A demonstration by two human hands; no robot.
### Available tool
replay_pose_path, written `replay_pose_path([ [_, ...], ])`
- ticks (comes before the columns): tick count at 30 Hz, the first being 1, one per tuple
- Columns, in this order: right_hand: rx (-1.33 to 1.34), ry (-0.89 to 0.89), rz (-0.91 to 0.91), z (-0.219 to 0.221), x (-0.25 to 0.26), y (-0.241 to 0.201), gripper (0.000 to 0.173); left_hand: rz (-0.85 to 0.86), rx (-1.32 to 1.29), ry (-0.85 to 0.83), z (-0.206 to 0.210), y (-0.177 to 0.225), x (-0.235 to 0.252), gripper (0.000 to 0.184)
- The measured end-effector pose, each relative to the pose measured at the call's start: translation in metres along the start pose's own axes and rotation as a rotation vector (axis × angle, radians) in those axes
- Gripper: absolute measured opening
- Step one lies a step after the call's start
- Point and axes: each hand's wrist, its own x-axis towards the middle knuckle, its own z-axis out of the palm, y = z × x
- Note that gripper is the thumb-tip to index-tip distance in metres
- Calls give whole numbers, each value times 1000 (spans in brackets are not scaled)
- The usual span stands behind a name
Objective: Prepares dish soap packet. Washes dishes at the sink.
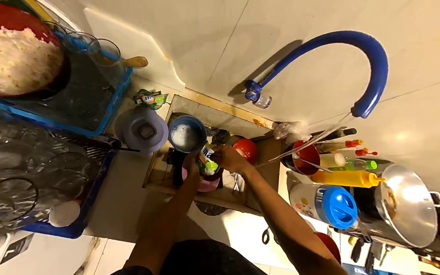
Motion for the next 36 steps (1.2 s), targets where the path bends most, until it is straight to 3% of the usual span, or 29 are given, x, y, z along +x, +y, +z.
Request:
replay_pose_path([
  [6,-242,-67,-112,-18,70,-9,27,-340,-329,-115,7,-23,-49,55],
  [13,-312,-157,-124,-22,105,-24,22,-339,-446,-217,17,-5,-72,58],
  [20,-341,-161,-111,-29,101,-34,22,-388,-478,-238,23,9,-84,56],
  [26,-245,-74,-112,-42,67,-13,23,-420,-401,-224,27,8,-91,60],
  [32,-3,127,40,-49,-25,43,25,-413,-182,-283,36,-24,-69,54],
  [36,-25,324,114,-40,-87,82,25,-449,-21,-341,62,-57,-51,56],
])
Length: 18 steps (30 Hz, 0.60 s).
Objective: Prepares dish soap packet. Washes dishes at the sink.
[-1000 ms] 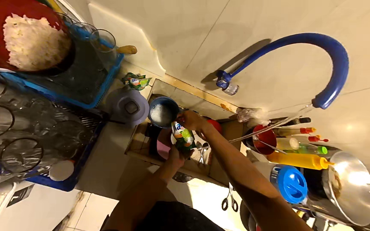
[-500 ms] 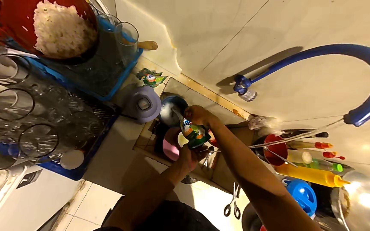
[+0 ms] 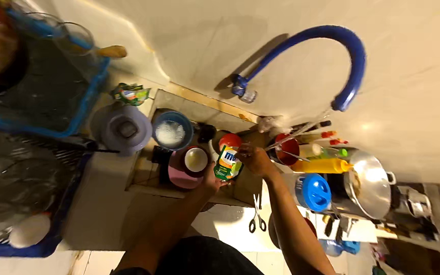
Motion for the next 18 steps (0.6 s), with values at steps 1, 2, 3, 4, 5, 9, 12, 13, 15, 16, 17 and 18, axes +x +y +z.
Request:
replay_pose_path([
  [1,-22,14,28,-2,-10,7,28,-15,44,-20,5,-4,4,57],
  [2,-46,29,52,-3,-18,11,29,-21,73,-38,11,-9,6,57],
  [3,-64,36,81,-4,-25,11,31,-26,83,-56,16,-12,7,57],
  [4,-80,38,109,-5,-31,10,32,-25,82,-63,19,-15,8,57],
  [5,-84,47,127,-4,-37,10,33,-24,80,-64,22,-18,9,55],
  [9,-66,90,117,4,-46,14,34,-13,89,-54,19,-23,11,54],
  [12,-38,119,116,7,-47,16,32,-2,100,-33,17,-20,12,56],
  [13,-33,123,113,8,-47,16,32,1,101,-29,17,-19,13,55],
  [15,-21,131,112,7,-48,16,32,11,110,-43,17,-17,12,53],
  [16,-17,134,116,7,-48,15,32,11,108,-50,17,-16,11,53],
  [17,-20,138,118,6,-48,15,33,9,102,-54,17,-16,11,53],
  [18,-26,139,117,5,-47,15,33,7,98,-57,17,-15,11,53],
])
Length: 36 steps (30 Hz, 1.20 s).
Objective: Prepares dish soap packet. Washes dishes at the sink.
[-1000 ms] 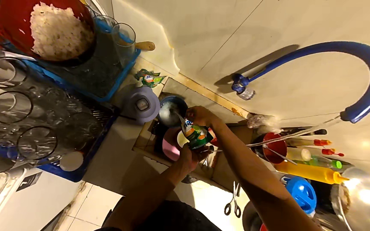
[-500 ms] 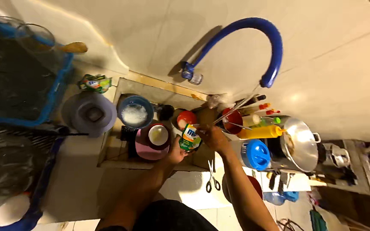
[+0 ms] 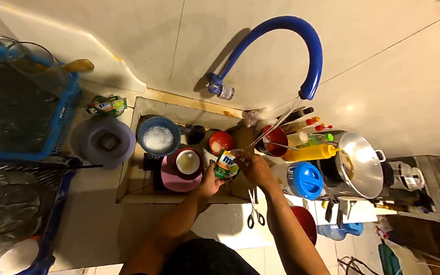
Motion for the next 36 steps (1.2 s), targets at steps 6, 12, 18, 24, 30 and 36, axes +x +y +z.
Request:
replay_pose_path([
  [6,-66,-36,-37,-1,17,-24,30,-10,-74,-49,-8,3,-7,57],
  [12,-213,-255,-131,30,91,-93,29,51,-250,15,-28,15,-43,68],
  [18,-365,-422,-268,75,159,-146,32,187,-421,17,-48,38,-68,76],
  [24,-446,-510,-290,89,175,-171,29,226,-414,-35,-49,56,-84,80],
  [30,-392,-514,-311,88,177,-173,29,244,-158,20,-47,71,-105,73],
  [36,130,-355,-337,80,142,-151,35,310,149,225,-83,78,-136,53],
])
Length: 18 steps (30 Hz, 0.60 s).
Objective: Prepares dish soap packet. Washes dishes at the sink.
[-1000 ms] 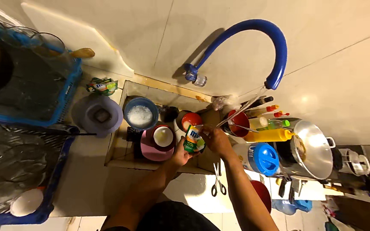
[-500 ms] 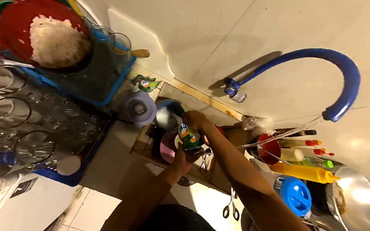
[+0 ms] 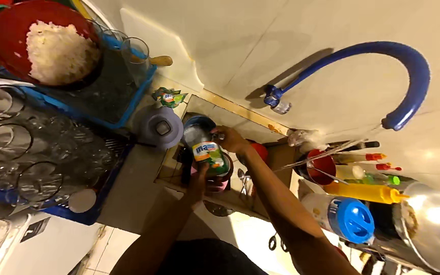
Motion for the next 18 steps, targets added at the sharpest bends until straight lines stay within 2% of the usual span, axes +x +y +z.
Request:
replay_pose_path([
  [3,312,182,85,9,-48,38,32,-131,132,150,-43,8,5,57],
  [6,825,320,415,24,-84,97,35,-233,307,170,-66,25,3,63],
  [8,1038,445,591,33,-102,127,37,-213,545,254,-68,36,7,58],
  [10,975,463,642,38,-117,143,37,-79,914,269,-70,47,9,57],
  [11,871,402,630,39,-121,148,38,-11,1059,233,-72,53,12,58],
  [13,581,187,573,33,-127,151,37,49,1185,139,-72,66,14,61],
  [15,456,61,496,30,-130,150,35,-28,1241,177,-65,71,12,53],
  [18,717,53,423,37,-136,158,35,-196,1209,202,-63,75,10,54],
])
